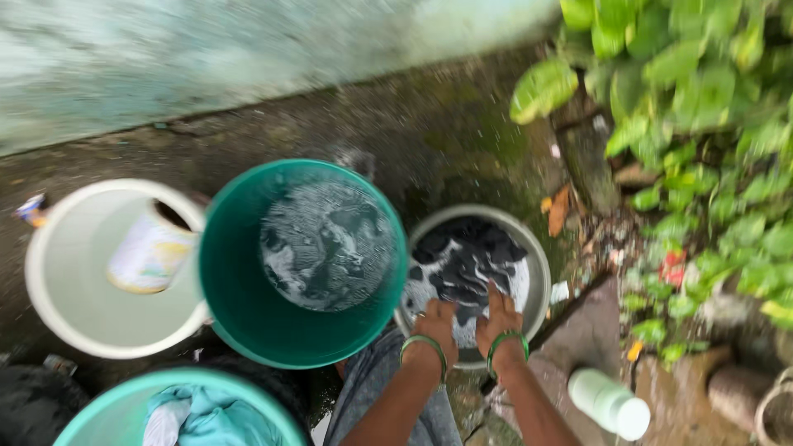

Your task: The person washes various clothes by hand in buckets, rubbing and wringing a blue garment, a white garment, and a dark blue garment in soapy water and clean water.

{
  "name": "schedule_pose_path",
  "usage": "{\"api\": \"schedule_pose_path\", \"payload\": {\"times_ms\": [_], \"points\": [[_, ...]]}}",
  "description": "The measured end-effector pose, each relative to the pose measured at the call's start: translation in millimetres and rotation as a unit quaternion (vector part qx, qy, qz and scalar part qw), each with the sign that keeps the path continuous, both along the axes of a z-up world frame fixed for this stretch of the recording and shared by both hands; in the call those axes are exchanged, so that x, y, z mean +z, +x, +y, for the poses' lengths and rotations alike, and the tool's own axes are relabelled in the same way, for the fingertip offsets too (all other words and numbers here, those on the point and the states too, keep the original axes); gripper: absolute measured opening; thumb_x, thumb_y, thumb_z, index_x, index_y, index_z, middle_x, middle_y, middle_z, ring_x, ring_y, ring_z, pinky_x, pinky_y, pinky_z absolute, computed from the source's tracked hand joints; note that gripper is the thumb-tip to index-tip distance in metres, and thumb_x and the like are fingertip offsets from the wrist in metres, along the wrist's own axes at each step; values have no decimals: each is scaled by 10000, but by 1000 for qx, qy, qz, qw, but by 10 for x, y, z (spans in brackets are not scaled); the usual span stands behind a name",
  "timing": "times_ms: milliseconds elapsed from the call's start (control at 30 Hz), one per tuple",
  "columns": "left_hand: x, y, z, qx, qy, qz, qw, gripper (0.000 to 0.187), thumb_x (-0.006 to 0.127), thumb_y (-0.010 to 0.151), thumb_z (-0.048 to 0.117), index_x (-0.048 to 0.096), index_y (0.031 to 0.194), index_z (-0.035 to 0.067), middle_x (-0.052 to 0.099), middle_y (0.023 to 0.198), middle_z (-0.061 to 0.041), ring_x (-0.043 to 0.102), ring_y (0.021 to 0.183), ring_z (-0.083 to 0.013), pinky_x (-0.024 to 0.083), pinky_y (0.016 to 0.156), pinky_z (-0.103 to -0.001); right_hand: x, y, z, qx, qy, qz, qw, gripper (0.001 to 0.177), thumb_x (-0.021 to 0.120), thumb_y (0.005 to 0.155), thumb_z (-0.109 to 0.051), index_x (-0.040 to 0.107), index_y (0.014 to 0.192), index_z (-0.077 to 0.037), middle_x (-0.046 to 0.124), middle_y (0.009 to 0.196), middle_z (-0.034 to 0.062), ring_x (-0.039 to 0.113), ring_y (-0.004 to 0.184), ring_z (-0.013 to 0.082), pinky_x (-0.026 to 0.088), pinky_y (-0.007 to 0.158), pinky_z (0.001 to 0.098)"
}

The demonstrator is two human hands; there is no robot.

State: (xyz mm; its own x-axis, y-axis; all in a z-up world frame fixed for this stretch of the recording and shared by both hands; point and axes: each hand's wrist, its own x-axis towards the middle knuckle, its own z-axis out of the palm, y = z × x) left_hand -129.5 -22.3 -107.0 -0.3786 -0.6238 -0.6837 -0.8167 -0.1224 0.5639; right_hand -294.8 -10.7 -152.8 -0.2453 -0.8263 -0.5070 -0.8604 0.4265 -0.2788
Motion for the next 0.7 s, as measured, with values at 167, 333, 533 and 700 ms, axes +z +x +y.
{"api": "schedule_pose_path", "payload": {"times_ms": [167,333,533,700], "points": [[-776,-147,-286,153,76,-90,981,839,729,821,37,374,1538,291,314,1590,-102,451,1375,-434,451,1130,-455,-596,-216,-191,86,78,-21,993,814,614,820,7,373,1552,-253,393,1577,102,474,1359,405,379,1177,446],[-1119,-146,-575,96,180,-159,966,1145,857,730,12,236,1590,442,163,1669,-31,372,1444,-426,419,1152,-499,-1023,-54,-391,116,256,11,959,780,650,867,-55,357,1539,-324,280,1618,74,454,1351,394,407,1142,409],[-1984,-285,-394,-10,179,-184,967,896,813,742,23,381,1461,338,311,1547,-76,460,1326,-412,449,1080,-488,-2575,-369,-46,105,369,-21,923,678,696,824,-53,469,1435,-241,394,1502,102,537,1256,367,481,1042,390],[-2328,-323,-46,-37,128,-160,978,659,770,755,34,525,1333,233,458,1425,-121,548,1208,-399,479,1007,-478,-2459,-443,-51,28,278,-31,960,599,735,789,-51,561,1349,-171,489,1405,125,606,1177,345,542,958,374]]}}
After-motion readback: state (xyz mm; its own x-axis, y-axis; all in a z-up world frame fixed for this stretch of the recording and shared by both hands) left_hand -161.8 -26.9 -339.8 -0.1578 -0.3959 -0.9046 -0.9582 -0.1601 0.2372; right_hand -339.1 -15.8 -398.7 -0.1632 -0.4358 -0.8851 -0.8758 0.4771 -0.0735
